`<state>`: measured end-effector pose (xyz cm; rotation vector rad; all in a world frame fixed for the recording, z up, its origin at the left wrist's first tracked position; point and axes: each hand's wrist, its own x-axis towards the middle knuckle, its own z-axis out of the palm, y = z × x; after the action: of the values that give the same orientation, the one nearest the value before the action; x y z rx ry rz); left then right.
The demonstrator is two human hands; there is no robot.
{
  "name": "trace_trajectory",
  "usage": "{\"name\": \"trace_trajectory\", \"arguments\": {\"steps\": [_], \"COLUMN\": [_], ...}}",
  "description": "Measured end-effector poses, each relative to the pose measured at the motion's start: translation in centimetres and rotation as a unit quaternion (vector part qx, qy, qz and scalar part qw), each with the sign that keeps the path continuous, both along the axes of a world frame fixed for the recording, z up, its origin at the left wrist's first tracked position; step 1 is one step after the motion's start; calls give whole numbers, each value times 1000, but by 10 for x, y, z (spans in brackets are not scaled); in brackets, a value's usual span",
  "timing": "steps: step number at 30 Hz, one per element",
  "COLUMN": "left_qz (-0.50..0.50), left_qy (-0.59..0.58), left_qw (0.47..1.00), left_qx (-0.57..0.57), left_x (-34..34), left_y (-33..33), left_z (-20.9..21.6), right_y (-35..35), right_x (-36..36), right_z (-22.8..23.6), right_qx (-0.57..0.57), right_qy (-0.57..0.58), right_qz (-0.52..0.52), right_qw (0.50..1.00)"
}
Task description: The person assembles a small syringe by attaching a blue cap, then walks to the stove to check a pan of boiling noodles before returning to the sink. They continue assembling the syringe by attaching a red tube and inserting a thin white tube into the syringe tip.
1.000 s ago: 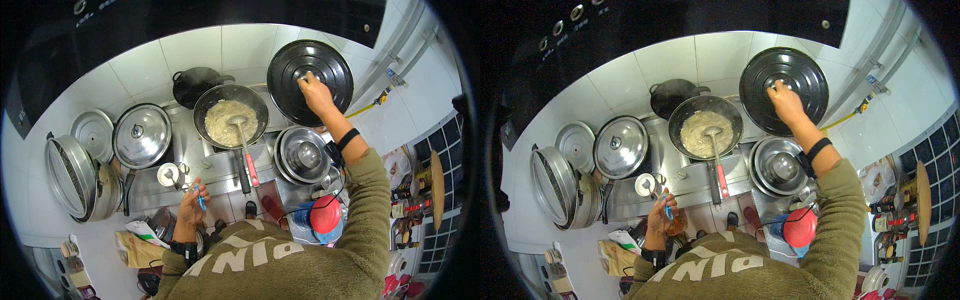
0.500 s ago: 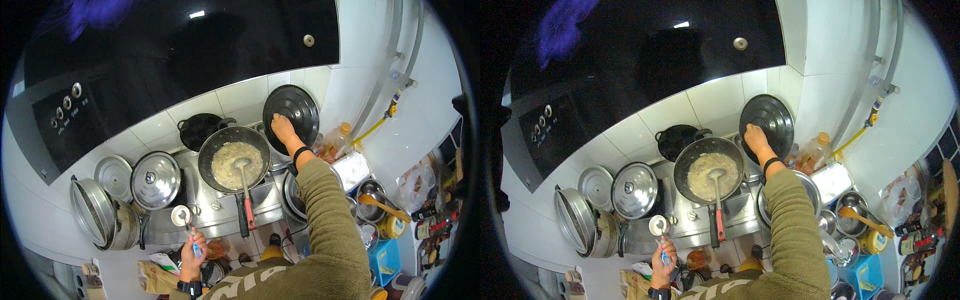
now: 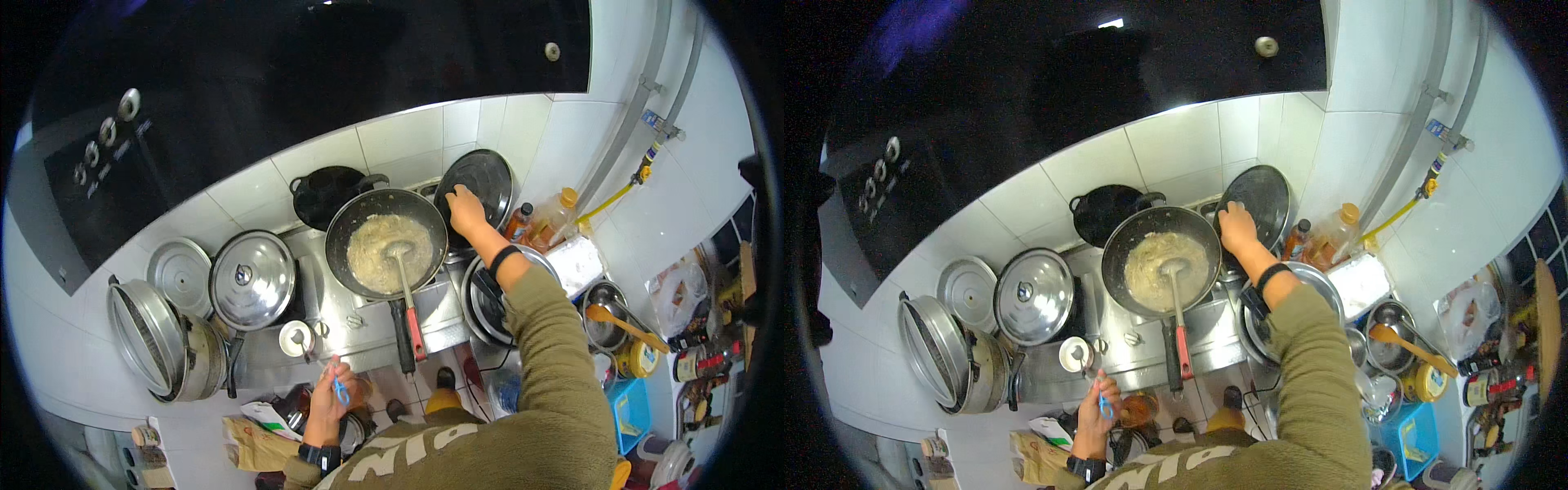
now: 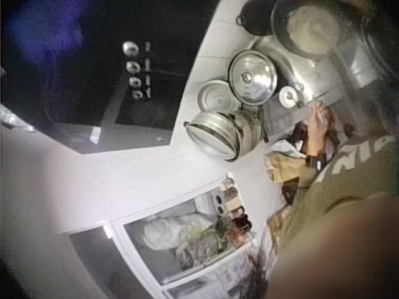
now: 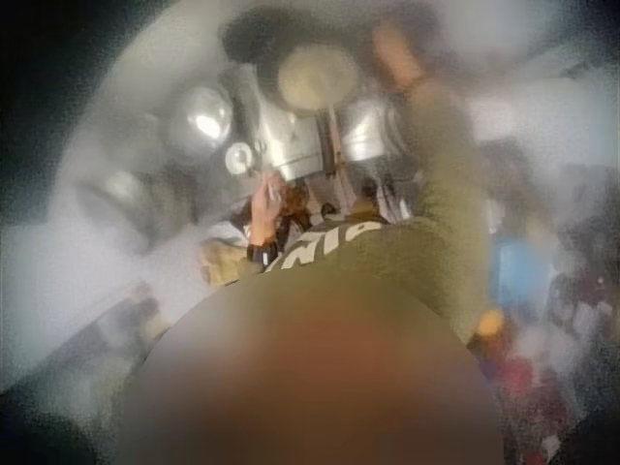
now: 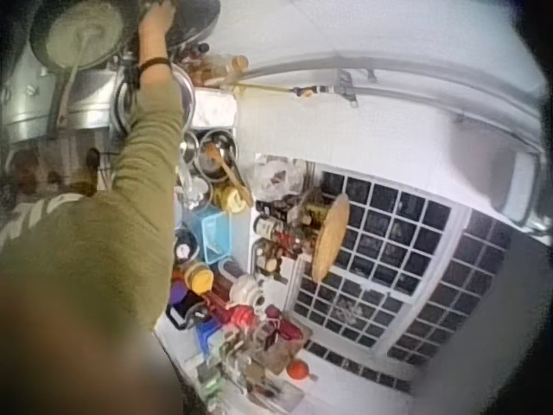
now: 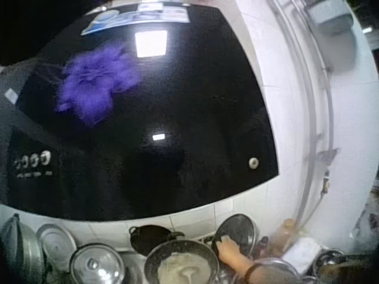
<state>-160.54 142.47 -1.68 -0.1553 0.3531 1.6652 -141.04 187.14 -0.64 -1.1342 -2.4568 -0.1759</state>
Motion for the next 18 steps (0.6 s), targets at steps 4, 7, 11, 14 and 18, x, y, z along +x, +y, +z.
{"name": "trace_trajectory", "arguments": {"steps": [4,7,11,14,18], "left_qz": [-39,-66,-88,-108,-102], "left_qy": [123,122,149,136,157], "left_qw": [992,990,985,985,982], "left_qx": [4,14,-5,-18,-19], "left_x": [-6,-14,-24,-32,-44], "left_y": [5,6,6,8,4], "left_z": [-3,-7,-11,-14,-17], "right_y": [-140,-243,-291,-293,-272], "right_x": [-7,0,-6,-12,11], "right_z": [33,39,28,16,11], "right_qx": [-144,-283,-414,-417,-366], "right_qy": [-13,-35,47,162,127], "right_qz": [55,92,5,-53,-103], "right_qw": [988,954,909,893,916]}}
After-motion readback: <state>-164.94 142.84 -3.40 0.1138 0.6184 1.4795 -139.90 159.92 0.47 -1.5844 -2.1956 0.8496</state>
